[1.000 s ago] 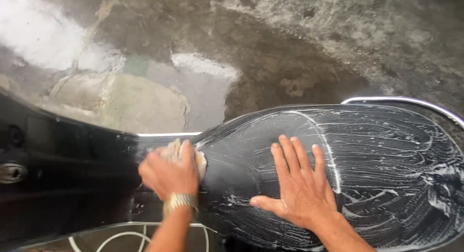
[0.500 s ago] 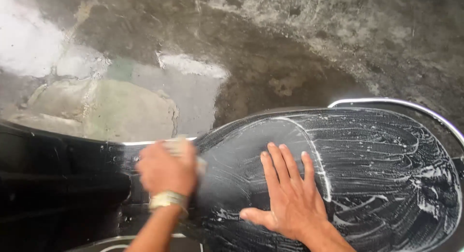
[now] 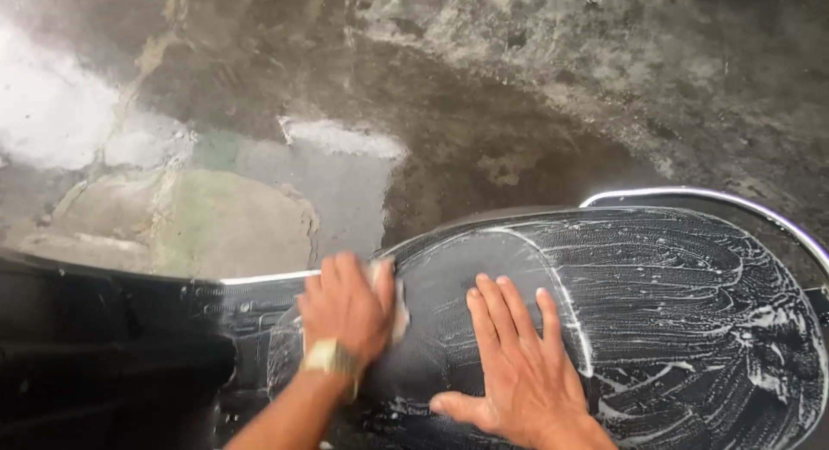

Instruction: Scrubbing a motorcycle seat with a sponge and soapy water

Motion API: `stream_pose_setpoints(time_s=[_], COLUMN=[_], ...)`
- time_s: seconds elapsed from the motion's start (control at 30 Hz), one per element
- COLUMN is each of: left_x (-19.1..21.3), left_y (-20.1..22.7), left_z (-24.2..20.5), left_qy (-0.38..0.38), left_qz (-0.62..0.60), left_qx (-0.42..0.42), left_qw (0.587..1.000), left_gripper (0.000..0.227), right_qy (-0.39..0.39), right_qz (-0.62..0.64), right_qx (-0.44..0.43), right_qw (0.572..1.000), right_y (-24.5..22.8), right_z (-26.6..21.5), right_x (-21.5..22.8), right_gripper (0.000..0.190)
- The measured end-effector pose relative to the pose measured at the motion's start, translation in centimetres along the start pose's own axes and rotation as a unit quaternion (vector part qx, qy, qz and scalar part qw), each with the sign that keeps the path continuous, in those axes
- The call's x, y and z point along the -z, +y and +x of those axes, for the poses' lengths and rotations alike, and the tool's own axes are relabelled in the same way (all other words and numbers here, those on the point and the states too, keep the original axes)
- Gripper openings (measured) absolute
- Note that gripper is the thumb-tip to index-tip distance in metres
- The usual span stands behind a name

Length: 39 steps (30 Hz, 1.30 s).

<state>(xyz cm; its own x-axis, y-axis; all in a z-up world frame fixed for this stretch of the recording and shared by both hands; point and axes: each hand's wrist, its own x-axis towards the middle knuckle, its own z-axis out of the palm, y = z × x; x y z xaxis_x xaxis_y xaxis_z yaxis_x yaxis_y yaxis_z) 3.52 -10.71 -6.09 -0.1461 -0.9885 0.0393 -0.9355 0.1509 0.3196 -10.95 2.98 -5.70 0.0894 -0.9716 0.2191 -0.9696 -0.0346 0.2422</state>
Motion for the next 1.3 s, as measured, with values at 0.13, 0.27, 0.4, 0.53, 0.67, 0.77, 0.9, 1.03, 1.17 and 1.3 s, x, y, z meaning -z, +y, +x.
stream_pose_setpoints(time_s=[0.13,0.27,0.4,0.53,0.67,0.77,0.9,1.03,1.17,1.3], left_x=[-5.0,-2.0,0.8,3.1,-5.4,-2.2,-3.3,-5.1,-2.6,2.4], left_y=[1.7,0.1,-6.0,-1.0,1.7,-0.5,-4.6,0.2,-2.6,-2.7], left_z=[1.0,-1.2,0.8,2.2,2.8,2.7,2.5,4.2,3.5,3.0], left_qy=[0.248,0.045,-0.093,-0.127,0.069,-0.069,-0.05,-0.052,-0.009,-0.143], left_qz=[0.149,-0.03,-0.043,-0.079,-0.031,-0.082,0.001,-0.027,-0.081,-0.093], left_qx=[0.007,-0.111,0.155,0.199,-0.033,0.014,0.118,0.089,0.031,0.229], left_qw=[0.957,0.992,0.983,0.968,0.997,0.994,0.992,0.994,0.996,0.958], left_gripper=[0.035,0.039,0.055,0.042,0.038,0.045,0.044,0.046,0.049,0.038], right_qy=[-0.004,-0.007,0.002,0.0,-0.018,-0.007,-0.008,-0.013,-0.016,-0.004], right_qz=[0.003,0.013,0.013,-0.002,0.017,0.019,0.012,0.022,0.02,0.019], right_qx=[0.003,0.005,-0.003,0.001,-0.006,-0.007,-0.011,0.0,-0.011,-0.011], right_qw=[1.0,1.0,1.0,1.0,1.0,1.0,1.0,1.0,1.0,1.0], right_y=[-0.3,-0.2,-0.6,0.0,-0.1,-0.2,-0.4,-0.1,-0.4,-0.4], right_z=[-0.2,-0.2,-0.2,-0.2,-0.1,0.0,-0.3,-0.1,-0.1,0.0], right_x=[0.5,0.5,0.5,0.1,0.5,0.4,0.4,0.1,0.3,0.4], right_gripper=[0.127,0.122,0.129,0.134,0.125,0.129,0.136,0.128,0.125,0.127])
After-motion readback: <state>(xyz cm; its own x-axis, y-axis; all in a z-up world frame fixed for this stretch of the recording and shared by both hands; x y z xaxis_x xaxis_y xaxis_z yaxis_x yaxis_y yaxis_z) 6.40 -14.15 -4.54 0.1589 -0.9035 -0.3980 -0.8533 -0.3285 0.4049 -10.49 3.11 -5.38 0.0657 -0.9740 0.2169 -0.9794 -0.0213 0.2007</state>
